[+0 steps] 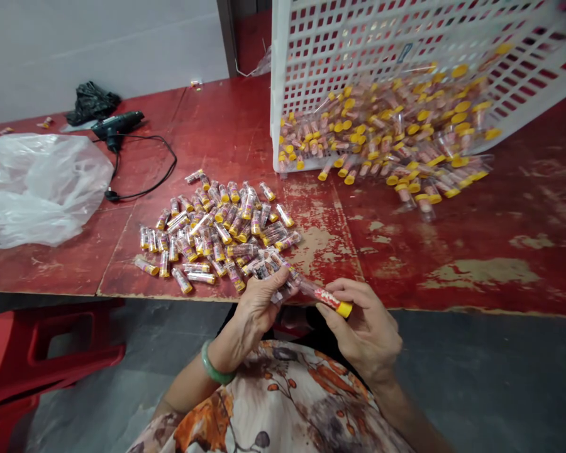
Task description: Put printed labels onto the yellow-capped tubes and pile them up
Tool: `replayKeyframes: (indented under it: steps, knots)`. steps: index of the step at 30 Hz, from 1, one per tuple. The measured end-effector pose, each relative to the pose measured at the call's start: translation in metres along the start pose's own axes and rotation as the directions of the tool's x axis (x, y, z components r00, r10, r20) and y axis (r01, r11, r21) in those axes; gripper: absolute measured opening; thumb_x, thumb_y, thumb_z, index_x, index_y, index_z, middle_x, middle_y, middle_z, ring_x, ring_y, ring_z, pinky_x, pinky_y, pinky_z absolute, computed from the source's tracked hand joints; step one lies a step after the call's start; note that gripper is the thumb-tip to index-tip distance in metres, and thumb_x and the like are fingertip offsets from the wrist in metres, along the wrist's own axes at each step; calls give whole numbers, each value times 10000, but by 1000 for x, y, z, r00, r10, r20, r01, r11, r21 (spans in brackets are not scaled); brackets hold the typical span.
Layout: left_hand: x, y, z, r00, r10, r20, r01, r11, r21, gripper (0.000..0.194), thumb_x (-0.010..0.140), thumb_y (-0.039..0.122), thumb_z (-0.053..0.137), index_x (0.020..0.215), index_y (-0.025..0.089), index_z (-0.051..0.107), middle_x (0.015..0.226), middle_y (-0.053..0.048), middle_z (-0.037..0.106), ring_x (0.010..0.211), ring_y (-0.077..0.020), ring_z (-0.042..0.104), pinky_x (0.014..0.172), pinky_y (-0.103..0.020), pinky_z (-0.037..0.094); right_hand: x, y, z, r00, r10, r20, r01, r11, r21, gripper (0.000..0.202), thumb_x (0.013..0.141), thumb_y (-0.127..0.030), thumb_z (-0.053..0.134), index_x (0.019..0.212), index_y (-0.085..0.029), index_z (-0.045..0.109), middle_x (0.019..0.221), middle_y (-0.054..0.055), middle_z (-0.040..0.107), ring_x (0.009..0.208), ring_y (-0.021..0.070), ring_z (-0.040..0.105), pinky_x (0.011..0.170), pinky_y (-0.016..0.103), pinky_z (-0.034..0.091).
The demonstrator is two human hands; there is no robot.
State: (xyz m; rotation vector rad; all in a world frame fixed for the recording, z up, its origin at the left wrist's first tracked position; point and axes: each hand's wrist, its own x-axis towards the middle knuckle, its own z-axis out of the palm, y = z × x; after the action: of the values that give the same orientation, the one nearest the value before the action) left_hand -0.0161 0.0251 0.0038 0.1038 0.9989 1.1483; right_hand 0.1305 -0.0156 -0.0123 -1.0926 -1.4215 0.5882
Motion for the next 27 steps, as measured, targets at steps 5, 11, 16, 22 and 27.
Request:
replayKeyframes:
  steps: [5,11,16,22,27]
  knots:
    - [-3,-3,2,996,90,-5,-90,996,-2,362,491,242,878,761,90,691,707,-43,697,596,-144,636,630,-280,532,-5,-1,3,979,-204,-3,199,955,-221,436,699,-68,695,1075,-251,568,977,56,637,866,205,635,756,366,550]
    - [-1,-3,-1,996,75,38,-76,997,15,317,514,262,867,718,102,685,696,-44,696,560,-129,618,602,-260,516,-8,2,9,986,-164,-10,162,982,-101,369,715,-100,689,1038,-241,579,929,60,650,829,216,648,705,387,573]
    - [3,-4,-5,1000,-12,11,13,999,-51,379,441,229,894,731,126,673,694,-22,687,581,-129,625,562,-241,527,-11,8,12,988,-134,-79,124,985,-123,361,721,-103,687,1041,-244,597,937,60,658,837,221,652,724,403,575]
    - [1,-5,-1,992,128,22,-128,992,-5,354,481,242,880,732,114,667,739,-40,699,592,-133,631,585,-254,528,-14,6,16,975,-211,-74,193,961,-199,438,684,-88,720,1072,-256,607,939,53,679,827,222,665,708,383,586]
    - [5,-5,-5,998,56,-31,-55,998,41,410,439,288,893,723,118,651,636,-6,651,509,-119,587,487,-247,514,-9,8,15,982,-163,-97,146,977,-157,374,720,-104,695,1054,-252,612,926,54,676,823,222,665,714,397,586]
